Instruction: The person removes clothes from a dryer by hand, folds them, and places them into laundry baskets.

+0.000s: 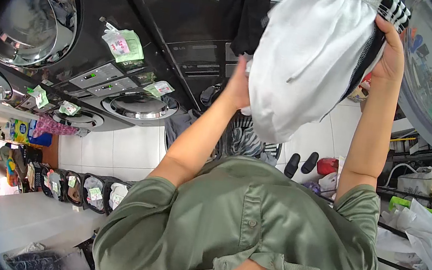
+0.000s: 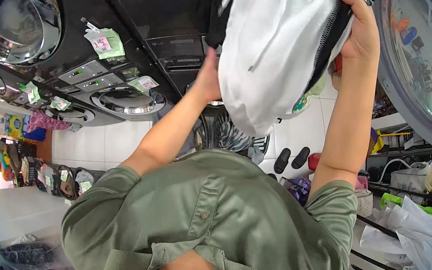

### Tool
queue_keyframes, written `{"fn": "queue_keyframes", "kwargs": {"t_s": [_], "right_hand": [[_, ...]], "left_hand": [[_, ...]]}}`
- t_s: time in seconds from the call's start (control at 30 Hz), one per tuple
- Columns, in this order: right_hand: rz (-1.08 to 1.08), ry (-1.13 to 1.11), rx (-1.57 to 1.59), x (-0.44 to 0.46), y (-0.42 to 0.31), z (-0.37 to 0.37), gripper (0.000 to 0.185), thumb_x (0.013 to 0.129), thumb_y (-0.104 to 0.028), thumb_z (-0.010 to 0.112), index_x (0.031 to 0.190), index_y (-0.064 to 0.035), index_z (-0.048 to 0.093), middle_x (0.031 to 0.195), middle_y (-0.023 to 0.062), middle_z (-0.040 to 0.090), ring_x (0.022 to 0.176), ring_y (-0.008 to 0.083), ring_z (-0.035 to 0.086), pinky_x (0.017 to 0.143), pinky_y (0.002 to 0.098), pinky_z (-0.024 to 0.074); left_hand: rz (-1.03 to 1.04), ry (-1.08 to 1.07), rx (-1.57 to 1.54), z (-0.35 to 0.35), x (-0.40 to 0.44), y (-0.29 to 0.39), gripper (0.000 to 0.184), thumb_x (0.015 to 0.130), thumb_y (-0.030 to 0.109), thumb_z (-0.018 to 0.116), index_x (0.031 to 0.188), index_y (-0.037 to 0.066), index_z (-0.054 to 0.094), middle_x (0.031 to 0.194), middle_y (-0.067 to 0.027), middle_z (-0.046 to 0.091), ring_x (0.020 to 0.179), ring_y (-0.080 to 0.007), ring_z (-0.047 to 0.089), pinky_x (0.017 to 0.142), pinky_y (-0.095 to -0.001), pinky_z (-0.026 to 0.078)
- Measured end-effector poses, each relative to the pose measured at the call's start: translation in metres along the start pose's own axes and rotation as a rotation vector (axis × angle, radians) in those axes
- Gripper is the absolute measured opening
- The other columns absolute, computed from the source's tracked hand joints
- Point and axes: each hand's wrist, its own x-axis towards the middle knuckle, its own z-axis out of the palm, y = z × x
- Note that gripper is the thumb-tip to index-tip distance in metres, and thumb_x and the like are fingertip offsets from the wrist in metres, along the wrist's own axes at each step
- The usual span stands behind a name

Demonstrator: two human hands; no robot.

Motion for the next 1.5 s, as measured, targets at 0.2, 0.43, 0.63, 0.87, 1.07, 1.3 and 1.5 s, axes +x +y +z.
{"fn": "queue_keyframes", "kwargs": {"t_s": [0.2, 0.43, 0.63, 0.87, 1.07, 1.3, 1.5], "right_hand": [[-0.089, 0.129, -0.275, -0.008, 0.001, -0.069, 0.037, 0.073, 0.0, 0.055, 0.109, 0.0033, 0.049, 0.107, 0.0135, 0.054, 0.099, 0.0238, 0.053, 0.087, 0.0359, 0.0418], [-0.066, -0.152, -0.571, -0.083, 0.008, -0.022, 0.045, 0.068, -0.009, 0.059, 0.11, 0.0015, 0.048, 0.102, 0.0126, 0.055, 0.091, 0.0205, 0.054, 0.083, 0.0322, 0.042], [0.701, -0.18, -0.24, -0.108, 0.211, -0.022, 0.048, 0.077, -0.027, 0.044, 0.117, -0.0006, 0.043, 0.108, 0.0124, 0.052, 0.097, 0.0225, 0.052, 0.085, 0.0367, 0.0404], [1.084, 0.086, 0.064, -0.213, 0.321, -0.056, 0.059, 0.087, -0.048, 0.027, 0.124, -0.0031, 0.037, 0.116, 0.0121, 0.049, 0.103, 0.025, 0.05, 0.088, 0.042, 0.0385], [1.371, 0.204, -0.157, -0.16, 0.354, -0.028, 0.032, 0.074, -0.006, 0.06, 0.104, -0.002, 0.051, 0.094, 0.011, 0.058, 0.079, 0.0193, 0.056, 0.06, 0.0345, 0.0466], [1.031, 0.055, -0.28, -0.144, 0.335, 0.039, 0.03, 0.072, -0.002, 0.062, 0.101, -0.0005, 0.055, 0.093, 0.0051, 0.061, 0.083, 0.0103, 0.056, 0.076, 0.0248, 0.0424], [1.78, 0.196, -0.472, -0.189, 0.431, 0.006, 0.043, 0.071, -0.01, 0.064, 0.11, -0.0029, 0.047, 0.105, 0.0105, 0.053, 0.099, 0.0243, 0.048, 0.082, 0.0392, 0.0394]], "left_hand": [[0.175, 0.291, 0.12, -0.014, -0.032, 0.051, 0.066, 0.077, 0.043, 0.057, 0.123, 0.0, 0.037, 0.126, -0.0122, 0.041, 0.112, -0.0266, 0.042, 0.096, -0.0391, 0.03], [0.366, 0.408, 1.778, 0.023, -0.153, 0.057, 0.017, 0.059, 0.019, 0.071, 0.074, 0.013, 0.068, 0.118, -0.0103, 0.044, 0.113, -0.0308, 0.033, 0.095, -0.0397, 0.023], [-0.049, -0.137, -0.515, -0.063, -0.184, -0.051, 0.036, 0.08, 0.036, 0.053, 0.093, 0.003, 0.056, 0.112, -0.0151, 0.052, 0.109, -0.0301, 0.044, 0.097, -0.0438, 0.025], [-0.144, 0.689, -0.952, -0.032, -0.274, -0.118, 0.048, 0.082, 0.035, 0.053, 0.118, 0.005, 0.044, 0.111, -0.0098, 0.053, 0.101, -0.0228, 0.051, 0.094, -0.0355, 0.033], [-0.134, 1.283, 0.104, -0.076, -0.292, -0.092, 0.036, 0.077, 0.023, 0.063, 0.102, 0.0, 0.055, 0.096, -0.0086, 0.059, 0.09, -0.0163, 0.054, 0.082, -0.0284, 0.04], [-0.051, 1.184, 0.44, -0.044, -0.32, -0.002, 0.037, 0.075, 0.021, 0.065, 0.103, -0.002, 0.056, 0.096, -0.006, 0.059, 0.088, -0.0131, 0.053, 0.08, -0.0261, 0.039], [-0.768, 1.269, 0.449, -0.109, -0.372, -0.045, 0.048, 0.074, 0.032, 0.064, 0.109, 0.002, 0.052, 0.1, -0.0088, 0.059, 0.092, -0.0192, 0.055, 0.082, -0.0349, 0.039]]}}
